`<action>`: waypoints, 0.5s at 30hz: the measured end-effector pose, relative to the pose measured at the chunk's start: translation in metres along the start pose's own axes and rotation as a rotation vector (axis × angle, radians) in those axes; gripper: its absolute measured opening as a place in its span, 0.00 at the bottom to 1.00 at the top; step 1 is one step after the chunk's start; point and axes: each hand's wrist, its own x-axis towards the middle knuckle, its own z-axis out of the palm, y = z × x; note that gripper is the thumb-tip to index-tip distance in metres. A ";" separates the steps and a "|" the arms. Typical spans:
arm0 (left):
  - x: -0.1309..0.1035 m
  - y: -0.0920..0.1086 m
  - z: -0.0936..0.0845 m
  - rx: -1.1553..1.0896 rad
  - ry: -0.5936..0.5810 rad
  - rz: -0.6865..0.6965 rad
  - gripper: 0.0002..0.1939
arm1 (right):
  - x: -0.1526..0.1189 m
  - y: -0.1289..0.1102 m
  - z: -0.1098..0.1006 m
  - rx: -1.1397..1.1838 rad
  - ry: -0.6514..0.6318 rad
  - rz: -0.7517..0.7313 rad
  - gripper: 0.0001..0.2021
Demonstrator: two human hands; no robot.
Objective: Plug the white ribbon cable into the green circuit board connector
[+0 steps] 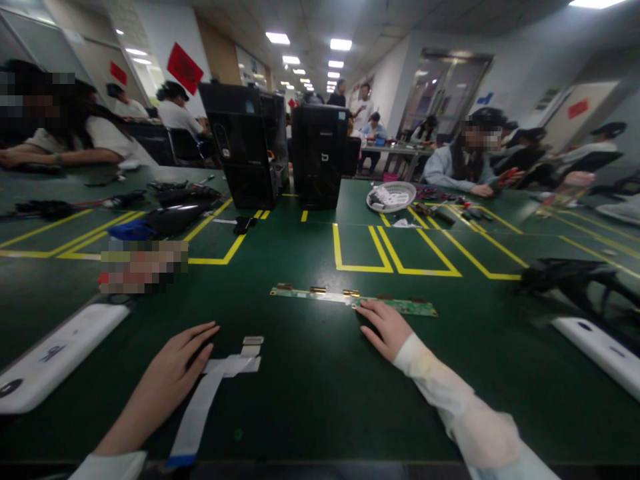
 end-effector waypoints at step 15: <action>0.000 -0.001 0.003 -0.013 0.037 0.032 0.26 | 0.099 -0.131 0.038 0.079 -0.194 0.054 0.27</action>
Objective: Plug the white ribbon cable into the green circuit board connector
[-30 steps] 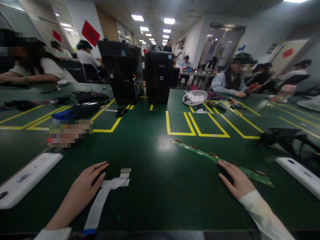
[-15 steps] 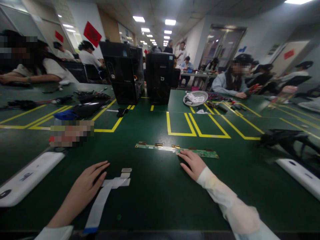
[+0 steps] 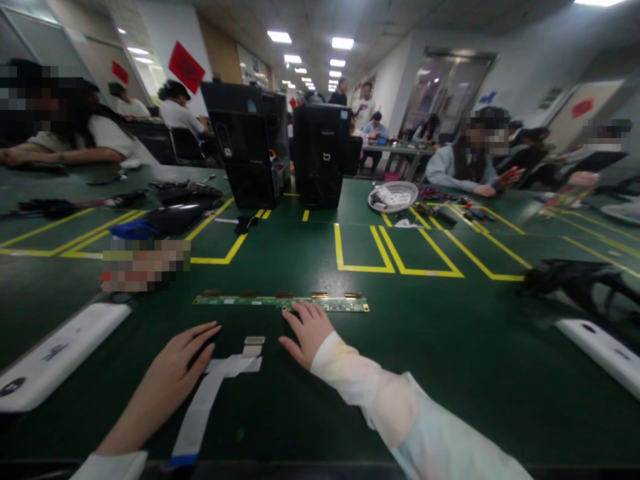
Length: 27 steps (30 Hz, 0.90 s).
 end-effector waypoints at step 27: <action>-0.008 0.025 -0.013 -0.098 -0.127 0.295 0.18 | -0.034 0.092 -0.001 0.018 0.177 -0.209 0.23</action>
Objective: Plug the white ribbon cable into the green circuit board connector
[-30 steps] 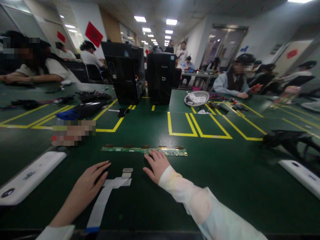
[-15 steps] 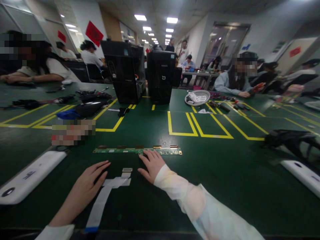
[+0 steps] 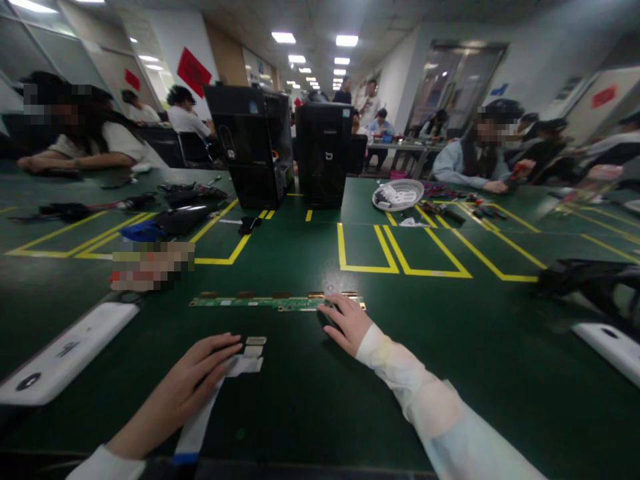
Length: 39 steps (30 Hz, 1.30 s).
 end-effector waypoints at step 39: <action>0.079 0.098 0.060 0.124 -0.132 0.136 0.32 | 0.002 -0.006 -0.001 -0.054 -0.095 0.068 0.23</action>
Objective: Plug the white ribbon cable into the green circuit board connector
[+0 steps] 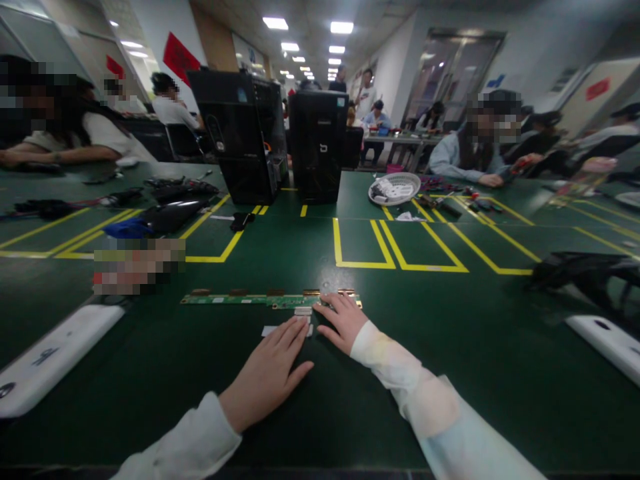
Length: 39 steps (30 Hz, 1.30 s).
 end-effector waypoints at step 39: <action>0.009 -0.002 -0.011 -0.032 -0.063 -0.034 0.26 | 0.000 -0.003 -0.010 0.076 -0.034 -0.003 0.26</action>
